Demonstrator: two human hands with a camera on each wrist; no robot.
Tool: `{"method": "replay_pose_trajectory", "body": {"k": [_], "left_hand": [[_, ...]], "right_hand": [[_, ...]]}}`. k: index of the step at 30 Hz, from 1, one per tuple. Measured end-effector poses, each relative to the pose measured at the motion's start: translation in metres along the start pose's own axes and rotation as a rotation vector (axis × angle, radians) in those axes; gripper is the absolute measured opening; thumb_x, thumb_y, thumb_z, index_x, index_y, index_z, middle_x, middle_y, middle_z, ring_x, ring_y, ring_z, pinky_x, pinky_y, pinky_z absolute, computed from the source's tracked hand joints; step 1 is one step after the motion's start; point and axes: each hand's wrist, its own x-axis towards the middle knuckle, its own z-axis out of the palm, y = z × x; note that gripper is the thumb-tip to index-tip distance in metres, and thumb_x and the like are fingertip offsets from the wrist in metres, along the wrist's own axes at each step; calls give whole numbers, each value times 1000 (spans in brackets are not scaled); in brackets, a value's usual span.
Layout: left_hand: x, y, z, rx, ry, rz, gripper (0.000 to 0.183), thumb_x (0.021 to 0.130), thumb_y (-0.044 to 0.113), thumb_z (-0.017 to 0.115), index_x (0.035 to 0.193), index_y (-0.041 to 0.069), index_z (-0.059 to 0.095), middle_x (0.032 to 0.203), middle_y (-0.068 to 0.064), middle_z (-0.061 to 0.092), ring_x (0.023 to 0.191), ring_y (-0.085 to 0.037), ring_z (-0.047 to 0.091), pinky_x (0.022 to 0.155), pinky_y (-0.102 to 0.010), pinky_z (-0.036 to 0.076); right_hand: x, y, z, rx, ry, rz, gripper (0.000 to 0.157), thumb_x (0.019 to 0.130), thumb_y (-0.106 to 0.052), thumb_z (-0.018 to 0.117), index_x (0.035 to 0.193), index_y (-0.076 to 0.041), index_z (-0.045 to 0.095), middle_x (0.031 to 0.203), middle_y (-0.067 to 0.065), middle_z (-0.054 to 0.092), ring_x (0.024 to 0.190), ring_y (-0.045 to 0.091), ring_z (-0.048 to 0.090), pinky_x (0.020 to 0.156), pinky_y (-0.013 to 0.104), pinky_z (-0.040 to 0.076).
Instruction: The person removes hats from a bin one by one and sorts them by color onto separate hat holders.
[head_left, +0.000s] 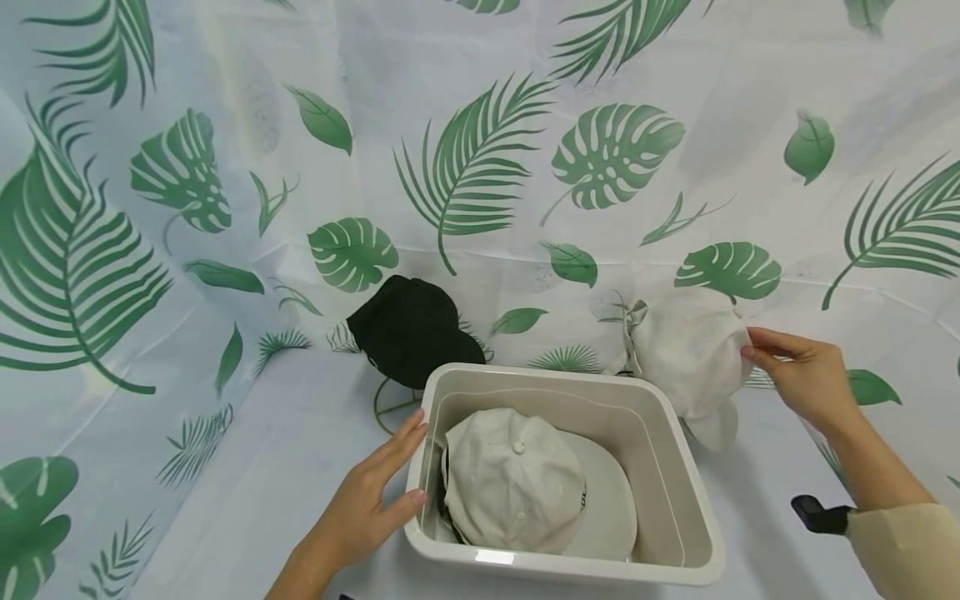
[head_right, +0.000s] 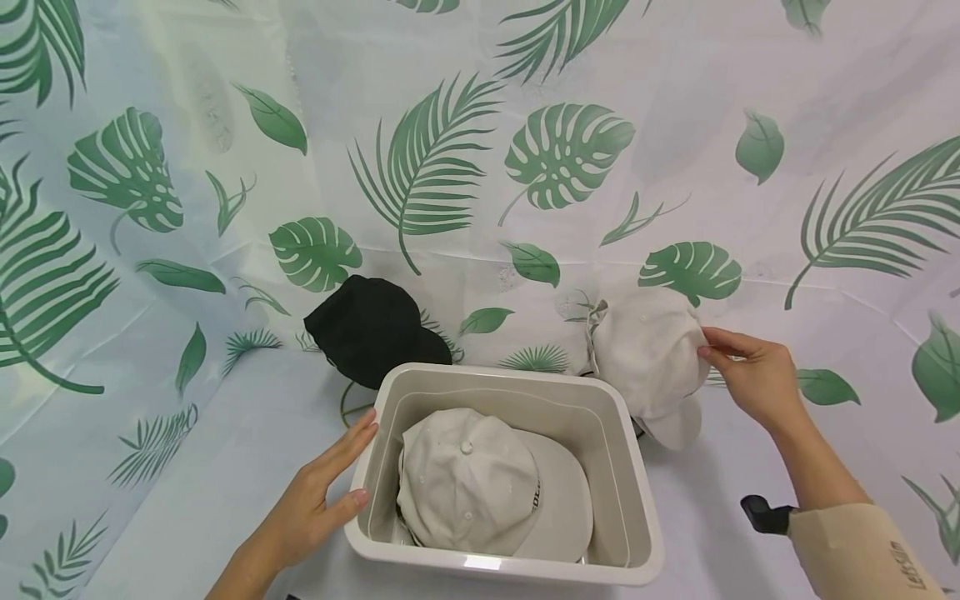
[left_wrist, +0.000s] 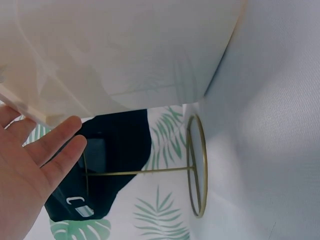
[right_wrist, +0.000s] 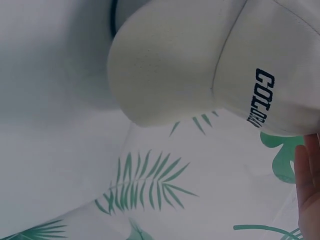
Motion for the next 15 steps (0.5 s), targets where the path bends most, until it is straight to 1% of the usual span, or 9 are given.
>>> {"method": "replay_pose_trajectory", "body": {"k": [2,5,8,12,15], "left_hand": [[0,0,0,0,0,-4,64,90,24,58,148,12,32,155,-5,24,139,-21,30,110,-20,23],[0,0,-1,1,4,-2,64,90,24,58,148,11,33,155,-5,24,138,-21,30,110,-20,23],[0,0,0,1,6,3,64,90,25,58,147,10,33,155,-5,24,138,-22,30,110,-20,23],[0,-1,0,7,8,12,64,90,25,57,147,10,33,155,-5,25,138,-22,30,110,-20,23],[-1,-2,1,13,11,18,64,90,25,57,147,10,33,155,-5,25,138,-22,31,110,-21,24]], "right_hand": [[0,0,-1,-22,-15,6,41,88,-26,66,121,-1,63,91,-38,55,84,-20,46,61,5,44],[0,0,-2,-48,-38,17,42,89,-28,65,122,-2,63,95,-29,60,84,-19,45,60,6,45],[-1,0,-3,-68,-50,27,43,89,-30,65,123,-4,63,97,-25,61,84,-18,45,59,8,46],[-3,-2,-6,-78,-58,25,45,90,-33,63,127,-7,61,96,-29,57,86,-16,44,58,10,46],[-4,-8,-11,-75,-44,1,44,90,-32,63,127,-8,60,96,-28,57,86,-16,44,59,8,45]]}}
